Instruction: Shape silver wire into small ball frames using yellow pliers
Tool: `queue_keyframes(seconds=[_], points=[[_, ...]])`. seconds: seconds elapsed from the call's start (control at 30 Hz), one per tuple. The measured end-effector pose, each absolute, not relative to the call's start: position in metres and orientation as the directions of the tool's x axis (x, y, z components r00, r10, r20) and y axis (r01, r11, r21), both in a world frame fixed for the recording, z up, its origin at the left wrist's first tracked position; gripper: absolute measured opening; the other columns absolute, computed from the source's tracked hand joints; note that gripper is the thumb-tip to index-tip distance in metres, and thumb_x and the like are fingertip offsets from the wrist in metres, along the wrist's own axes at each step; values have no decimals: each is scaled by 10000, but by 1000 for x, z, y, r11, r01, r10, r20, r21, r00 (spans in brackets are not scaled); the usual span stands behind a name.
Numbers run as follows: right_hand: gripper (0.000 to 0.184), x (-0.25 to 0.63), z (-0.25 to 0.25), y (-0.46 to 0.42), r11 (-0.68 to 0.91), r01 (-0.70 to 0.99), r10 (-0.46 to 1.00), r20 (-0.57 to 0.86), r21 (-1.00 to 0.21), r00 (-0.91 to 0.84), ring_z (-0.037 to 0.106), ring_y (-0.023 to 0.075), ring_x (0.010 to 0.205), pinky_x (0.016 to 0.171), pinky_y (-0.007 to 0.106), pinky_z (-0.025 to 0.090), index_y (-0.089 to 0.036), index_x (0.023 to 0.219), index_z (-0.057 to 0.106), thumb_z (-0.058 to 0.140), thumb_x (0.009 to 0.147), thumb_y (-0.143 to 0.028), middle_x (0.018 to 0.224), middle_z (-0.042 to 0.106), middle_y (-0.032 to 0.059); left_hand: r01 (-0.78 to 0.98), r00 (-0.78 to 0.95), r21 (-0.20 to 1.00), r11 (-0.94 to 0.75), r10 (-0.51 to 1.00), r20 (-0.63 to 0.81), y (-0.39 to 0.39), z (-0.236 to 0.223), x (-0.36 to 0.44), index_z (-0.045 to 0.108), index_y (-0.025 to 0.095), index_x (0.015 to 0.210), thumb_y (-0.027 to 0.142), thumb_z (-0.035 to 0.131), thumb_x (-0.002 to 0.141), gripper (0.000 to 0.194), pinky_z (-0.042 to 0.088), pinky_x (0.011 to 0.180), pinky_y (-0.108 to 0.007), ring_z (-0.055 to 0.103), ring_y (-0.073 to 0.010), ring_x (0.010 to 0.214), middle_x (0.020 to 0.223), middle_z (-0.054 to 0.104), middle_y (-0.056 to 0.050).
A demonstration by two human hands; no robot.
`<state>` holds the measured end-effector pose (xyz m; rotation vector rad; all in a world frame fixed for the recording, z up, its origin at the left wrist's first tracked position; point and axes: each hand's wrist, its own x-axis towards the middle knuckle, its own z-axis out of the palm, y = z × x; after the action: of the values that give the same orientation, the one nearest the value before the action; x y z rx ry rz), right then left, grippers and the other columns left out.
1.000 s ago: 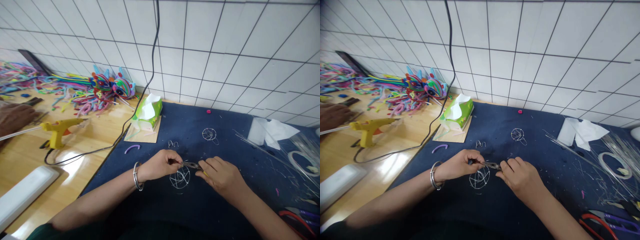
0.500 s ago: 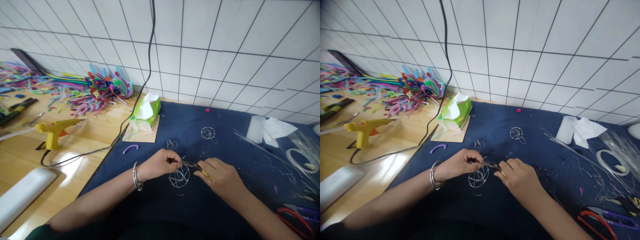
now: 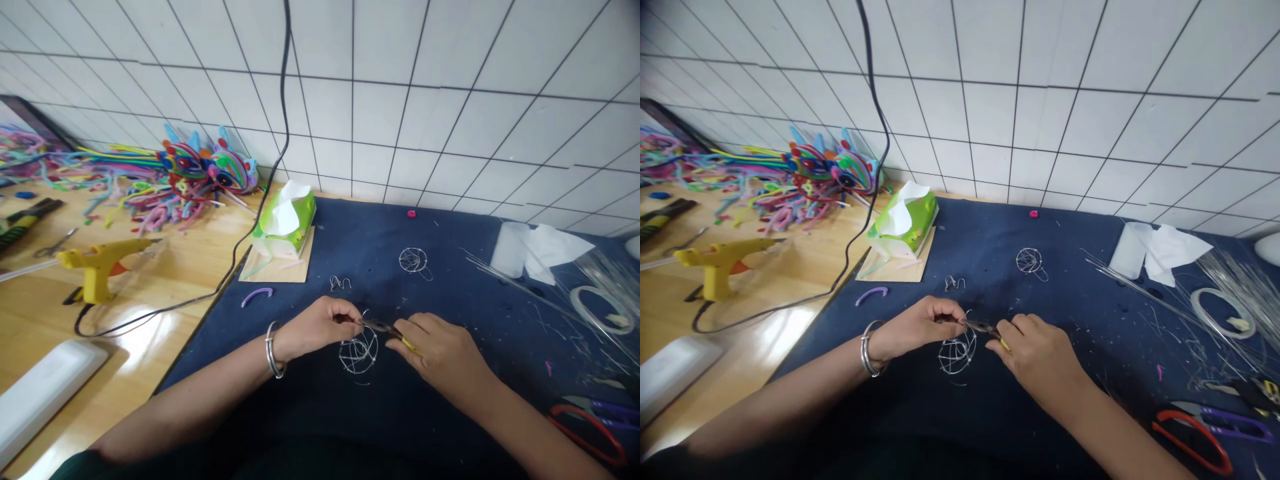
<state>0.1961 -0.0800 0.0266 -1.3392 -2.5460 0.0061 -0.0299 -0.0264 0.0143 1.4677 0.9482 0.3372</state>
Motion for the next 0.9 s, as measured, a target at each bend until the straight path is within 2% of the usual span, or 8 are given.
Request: queue_keyframes(seconds=[0.17, 0.3, 0.4, 0.5, 0.67, 0.9], points=[[166, 198, 29, -80, 584, 801, 803, 243, -133, -545, 535, 111, 660, 623, 230, 396, -174, 827, 593, 485, 863, -295, 672, 553, 13, 343, 661, 939, -19, 715, -227, -24, 20, -32, 624, 135, 843, 294, 503, 815, 202, 382, 600, -215, 466, -90, 647, 792, 550, -20], [168, 197, 31, -81, 578, 805, 810, 219, -137, -544, 528, 115, 661, 629, 239, 395, -175, 844, 592, 479, 866, -297, 679, 549, 15, 323, 669, 945, 41, 697, -259, -24, 21, -33, 615, 129, 840, 314, 478, 842, 230, 385, 612, -226, 473, -95, 640, 715, 551, -9], [160, 195, 31, -81, 585, 801, 803, 228, -127, -550, 523, 112, 649, 623, 237, 390, -174, 840, 591, 487, 861, -294, 674, 544, 14, 249, 672, 960, 128, 691, -266, -25, 19, -31, 592, 117, 779, 314, 486, 840, 231, 403, 638, -234, 497, -95, 646, 700, 558, -12], [161, 194, 30, -82, 583, 805, 800, 250, -107, -546, 519, 111, 638, 603, 231, 379, -172, 811, 591, 494, 856, -293, 657, 536, 13, 167, 654, 970, 178, 716, -243, -27, 16, -29, 564, 122, 797, 288, 508, 826, 177, 412, 644, -239, 502, -95, 648, 705, 559, -10], [171, 194, 29, -83, 572, 815, 807, 245, -96, -538, 503, 113, 623, 587, 235, 366, -173, 820, 594, 492, 856, -305, 655, 530, 14, 163, 602, 977, 134, 771, -206, -28, 13, -27, 578, 133, 868, 272, 555, 797, 158, 369, 599, -216, 452, -82, 630, 714, 522, 8], [176, 194, 28, -84, 541, 837, 829, 220, -84, -514, 487, 122, 622, 565, 249, 338, -189, 814, 591, 487, 855, -324, 663, 522, 13, 182, 614, 983, 9, 780, -120, -30, 12, -26, 565, 125, 812, 263, 473, 858, 172, 382, 661, -233, 472, -97, 688, 731, 531, -4]])
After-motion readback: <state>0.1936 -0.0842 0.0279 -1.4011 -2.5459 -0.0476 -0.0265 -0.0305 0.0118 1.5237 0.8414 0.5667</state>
